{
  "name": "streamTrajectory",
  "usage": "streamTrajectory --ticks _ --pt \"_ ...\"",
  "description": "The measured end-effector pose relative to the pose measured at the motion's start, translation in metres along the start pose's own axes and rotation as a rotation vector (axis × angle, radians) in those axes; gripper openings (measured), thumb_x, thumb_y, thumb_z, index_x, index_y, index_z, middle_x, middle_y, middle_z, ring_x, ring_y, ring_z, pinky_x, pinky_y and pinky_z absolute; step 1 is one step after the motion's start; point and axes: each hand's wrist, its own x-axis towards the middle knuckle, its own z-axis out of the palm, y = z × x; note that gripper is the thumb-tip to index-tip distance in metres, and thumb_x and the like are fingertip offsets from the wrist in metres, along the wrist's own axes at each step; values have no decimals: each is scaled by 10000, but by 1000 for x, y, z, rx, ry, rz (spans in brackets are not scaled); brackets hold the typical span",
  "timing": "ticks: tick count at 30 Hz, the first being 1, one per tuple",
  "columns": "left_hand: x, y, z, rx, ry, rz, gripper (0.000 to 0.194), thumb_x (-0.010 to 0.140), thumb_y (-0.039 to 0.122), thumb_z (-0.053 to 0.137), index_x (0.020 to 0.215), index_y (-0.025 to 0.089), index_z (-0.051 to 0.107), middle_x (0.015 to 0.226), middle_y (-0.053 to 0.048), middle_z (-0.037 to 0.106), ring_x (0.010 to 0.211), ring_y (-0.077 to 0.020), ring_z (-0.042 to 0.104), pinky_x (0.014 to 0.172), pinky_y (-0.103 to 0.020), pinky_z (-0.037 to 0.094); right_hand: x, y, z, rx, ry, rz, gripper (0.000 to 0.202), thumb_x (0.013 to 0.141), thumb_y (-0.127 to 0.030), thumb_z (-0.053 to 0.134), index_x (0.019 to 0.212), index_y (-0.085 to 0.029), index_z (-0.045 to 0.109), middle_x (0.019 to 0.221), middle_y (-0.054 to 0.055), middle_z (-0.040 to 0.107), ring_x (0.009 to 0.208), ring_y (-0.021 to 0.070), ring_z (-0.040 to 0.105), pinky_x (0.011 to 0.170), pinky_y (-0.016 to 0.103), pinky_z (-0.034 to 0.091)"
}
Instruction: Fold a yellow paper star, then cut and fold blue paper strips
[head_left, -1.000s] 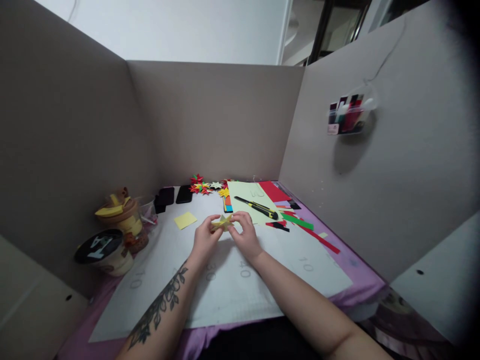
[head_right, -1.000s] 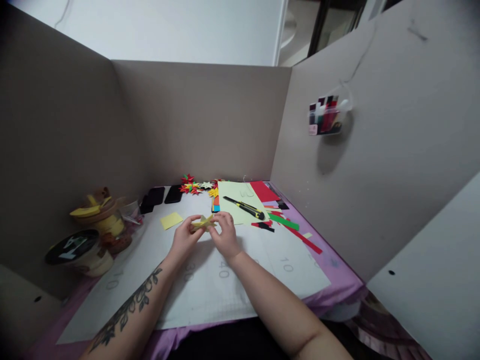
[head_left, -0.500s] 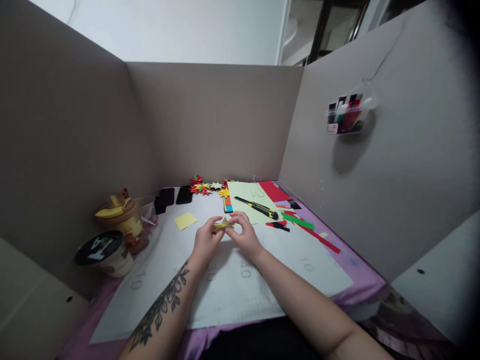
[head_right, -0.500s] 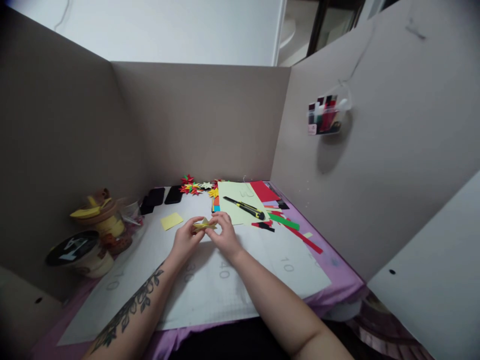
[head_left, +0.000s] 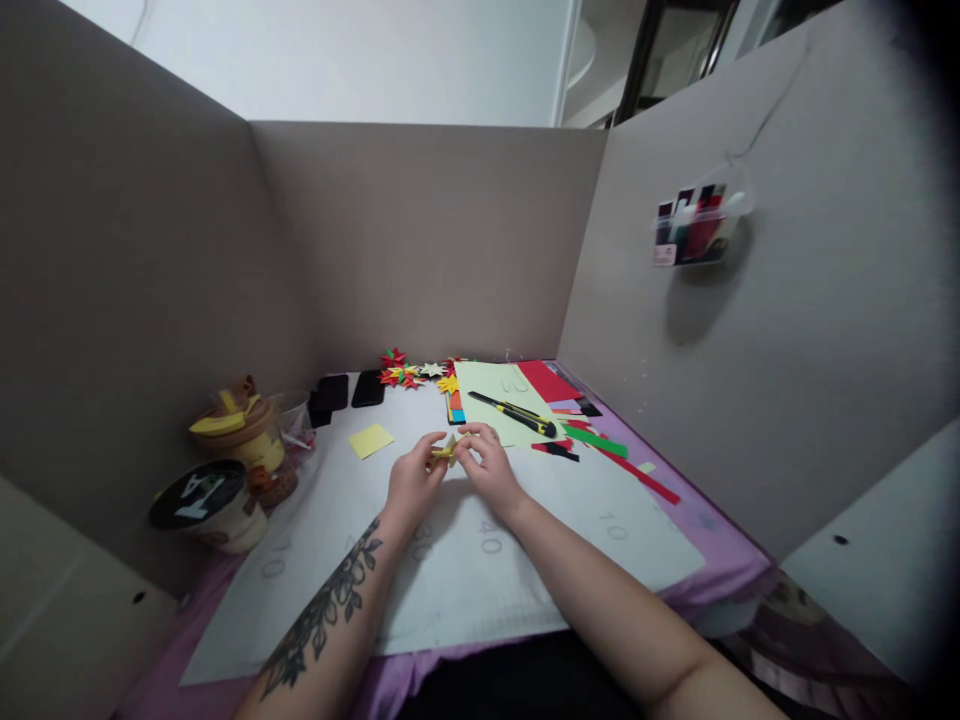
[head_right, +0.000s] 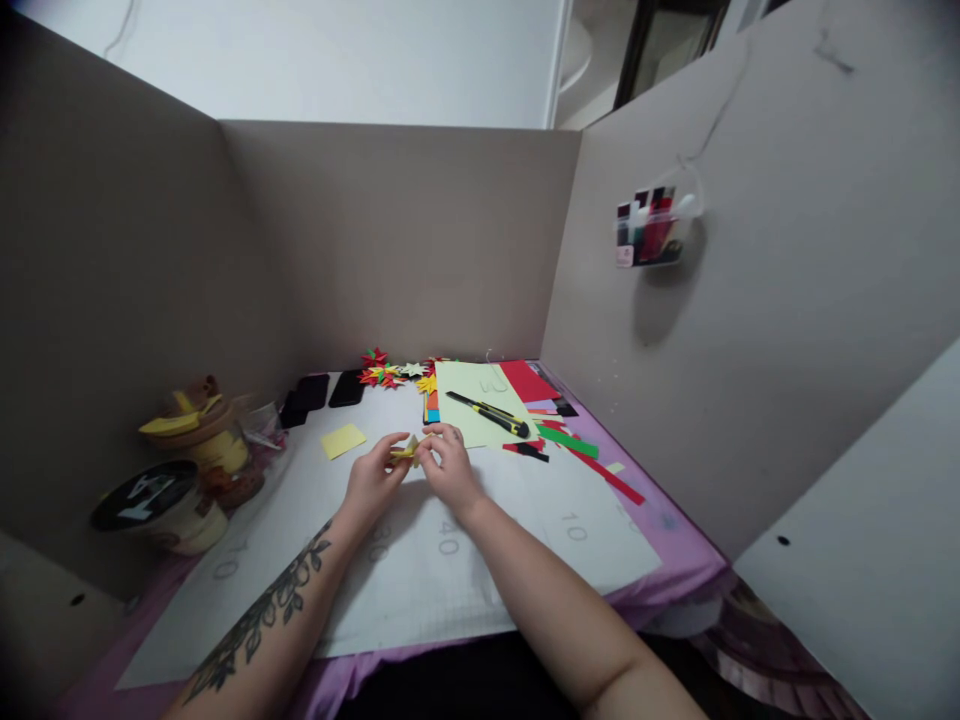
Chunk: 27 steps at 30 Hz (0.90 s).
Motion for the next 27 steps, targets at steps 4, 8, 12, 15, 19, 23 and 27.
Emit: streamTrajectory --ticks 4,8,12,15,19,23,27 --pt "-1 0 1 74 -23 32 350 785 224 547 1132 254 578 876 -24 711 756 -172 656 686 -254 457 0 2 2 5 10 50 129 788 -155 536 685 -214 585 937 44 556 974 200 510 905 362 379" --pt "-1 0 2 36 -37 7 378 774 223 547 1150 244 570 835 -25 704 731 -171 644 670 -250 443 1 4 5 73 30 92 81 760 -150 540 716 -217 550 909 25 548 951 187 522 882 340 394" --pt "0 0 3 12 -40 -51 416 749 217 549 1166 216 561 706 2 662 627 -151 599 611 -240 413 1 4 5 94 32 111 62 767 -175 550 724 -220 554 945 33 555 981 191 520 885 344 398" --pt "2 0 3 -56 -32 -117 455 720 221 575 1173 190 555 635 23 612 560 -130 550 554 -225 383 1 4 4 80 18 106 63 786 -203 567 731 -218 595 999 52 564 1018 204 511 914 369 385" --pt "4 2 4 -246 -15 -237 525 661 233 641 1171 146 549 612 29 583 528 -113 518 517 -211 362 1 5 4 17 33 66 58 762 -186 611 746 -232 643 1053 59 577 1064 224 488 951 408 364" --pt "4 3 3 -316 -4 -248 547 635 235 670 1163 143 562 629 18 597 544 -118 526 530 -216 373 0 6 3 -46 47 -3 79 733 -160 648 739 -239 652 1060 58 581 1061 229 486 947 415 373" --pt "3 2 1 -166 -12 -175 507 677 260 640 1168 159 565 602 25 588 537 -123 521 524 -218 366 0 4 2 -65 34 -29 88 731 -144 649 730 -232 642 1056 59 574 1059 225 485 948 411 377"
